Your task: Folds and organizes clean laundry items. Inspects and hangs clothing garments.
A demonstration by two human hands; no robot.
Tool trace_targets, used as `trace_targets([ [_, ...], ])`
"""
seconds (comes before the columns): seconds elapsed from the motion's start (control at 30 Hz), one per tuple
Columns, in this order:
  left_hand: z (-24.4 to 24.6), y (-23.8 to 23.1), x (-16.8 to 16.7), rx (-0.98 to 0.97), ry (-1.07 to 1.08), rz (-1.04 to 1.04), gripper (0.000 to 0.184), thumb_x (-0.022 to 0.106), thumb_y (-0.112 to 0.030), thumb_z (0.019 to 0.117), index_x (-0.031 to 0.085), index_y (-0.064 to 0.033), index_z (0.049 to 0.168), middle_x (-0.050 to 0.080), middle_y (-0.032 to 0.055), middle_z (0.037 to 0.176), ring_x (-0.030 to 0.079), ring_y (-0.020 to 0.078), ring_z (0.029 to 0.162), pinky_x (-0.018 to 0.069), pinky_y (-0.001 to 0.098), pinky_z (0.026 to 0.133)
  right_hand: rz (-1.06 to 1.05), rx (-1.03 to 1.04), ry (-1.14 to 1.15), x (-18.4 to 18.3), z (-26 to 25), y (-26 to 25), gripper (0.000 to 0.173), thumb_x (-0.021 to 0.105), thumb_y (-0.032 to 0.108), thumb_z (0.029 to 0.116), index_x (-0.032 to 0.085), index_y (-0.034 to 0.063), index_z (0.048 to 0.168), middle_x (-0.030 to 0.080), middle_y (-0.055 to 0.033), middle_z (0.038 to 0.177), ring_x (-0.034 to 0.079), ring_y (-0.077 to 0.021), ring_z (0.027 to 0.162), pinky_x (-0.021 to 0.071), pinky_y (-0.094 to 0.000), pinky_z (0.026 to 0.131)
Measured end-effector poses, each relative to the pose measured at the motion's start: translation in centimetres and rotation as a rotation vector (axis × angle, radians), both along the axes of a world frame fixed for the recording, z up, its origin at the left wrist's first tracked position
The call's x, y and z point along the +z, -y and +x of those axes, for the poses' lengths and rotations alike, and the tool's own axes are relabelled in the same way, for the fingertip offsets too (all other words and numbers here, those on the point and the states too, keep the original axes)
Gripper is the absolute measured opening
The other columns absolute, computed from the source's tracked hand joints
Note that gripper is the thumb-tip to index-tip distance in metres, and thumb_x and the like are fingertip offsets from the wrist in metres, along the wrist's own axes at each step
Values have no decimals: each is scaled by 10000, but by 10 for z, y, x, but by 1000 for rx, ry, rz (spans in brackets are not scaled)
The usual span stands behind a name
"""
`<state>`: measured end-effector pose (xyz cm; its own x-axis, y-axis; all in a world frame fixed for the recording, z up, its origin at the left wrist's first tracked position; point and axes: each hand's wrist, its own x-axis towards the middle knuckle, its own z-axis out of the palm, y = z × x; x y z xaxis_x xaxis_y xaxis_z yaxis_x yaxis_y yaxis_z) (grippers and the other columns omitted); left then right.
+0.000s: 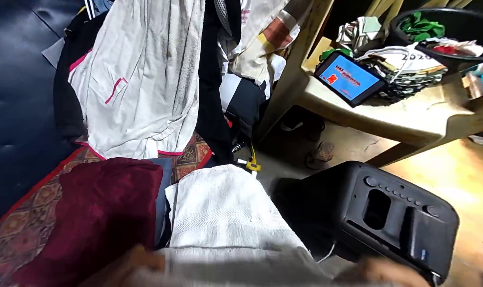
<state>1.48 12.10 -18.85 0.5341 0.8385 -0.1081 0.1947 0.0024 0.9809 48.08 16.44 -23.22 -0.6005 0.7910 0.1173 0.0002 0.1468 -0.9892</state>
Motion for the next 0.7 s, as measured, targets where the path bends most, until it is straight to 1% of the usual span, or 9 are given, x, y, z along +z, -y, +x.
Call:
trace_targets([
  [0.03,7,-1,-10,262,122,-59,244,668,-402,933,733,-179,1007,710,-112,908,637,-62,855,523,148,785,-84,-193,-118,-17,-9,-6,240,668,514,926,697,350,1098,703,231,981,629,130,897,529,-105,785],
  [0.07,22,-2,-18,566,238,-132,201,627,-363,968,735,-209,1038,740,-136,961,671,-51,911,555,169,833,-212,-399,-233,-35,-23,-13,300,661,587,890,719,366,1085,735,219,962,668,100,867,565,-129,756],
  [0.13,51,-10,-43,935,233,-271,259,469,-331,1027,603,-118,1088,731,-100,903,701,-6,846,598,218,765,-478,-620,-244,-68,-46,-21,490,588,686,894,672,227,1044,748,135,884,708,-1,808,601,-235,723],
  [0.2,61,-10,-67,839,46,-420,311,418,-163,1077,486,63,1280,659,24,1010,657,50,911,562,278,850,-659,-547,-103,-98,-54,-23,442,521,469,948,556,78,1151,718,80,881,701,-35,798,601,-262,737],
  [0.27,67,-5,-87,804,-20,-455,366,617,-30,943,533,92,1278,712,90,1052,701,100,944,591,316,889,-734,-469,-74,-120,-55,-22,318,630,186,842,593,66,1135,755,40,871,729,-73,779,625,-282,734],
  [0.33,72,-2,-91,852,-23,-429,377,632,-16,949,523,101,1289,699,110,1090,693,91,973,580,299,911,-725,-449,-73,-126,-54,-25,312,602,33,817,594,70,1126,762,35,884,736,-74,792,628,-279,756],
  [0.43,76,-1,-76,882,-97,-312,426,556,-59,996,450,139,1358,643,151,1179,648,52,1046,535,249,960,-680,-450,-94,-107,-55,-31,218,524,56,919,601,98,1118,773,52,878,744,-66,783,633,-270,760],
  [0.57,73,-13,-52,876,-337,-203,512,497,-192,1046,416,142,1426,627,248,1232,642,158,1110,510,339,999,-500,-501,-40,-74,-60,-44,189,461,163,1010,568,137,1163,758,115,869,730,-18,764,627,-227,732],
  [0.7,70,-29,-53,893,-405,4,591,456,-268,1055,374,153,1462,634,251,1228,638,106,1095,497,261,979,-145,-616,-3,-73,-73,-55,386,473,208,1030,466,-34,1330,690,134,1016,667,96,893,575,-135,840],
])
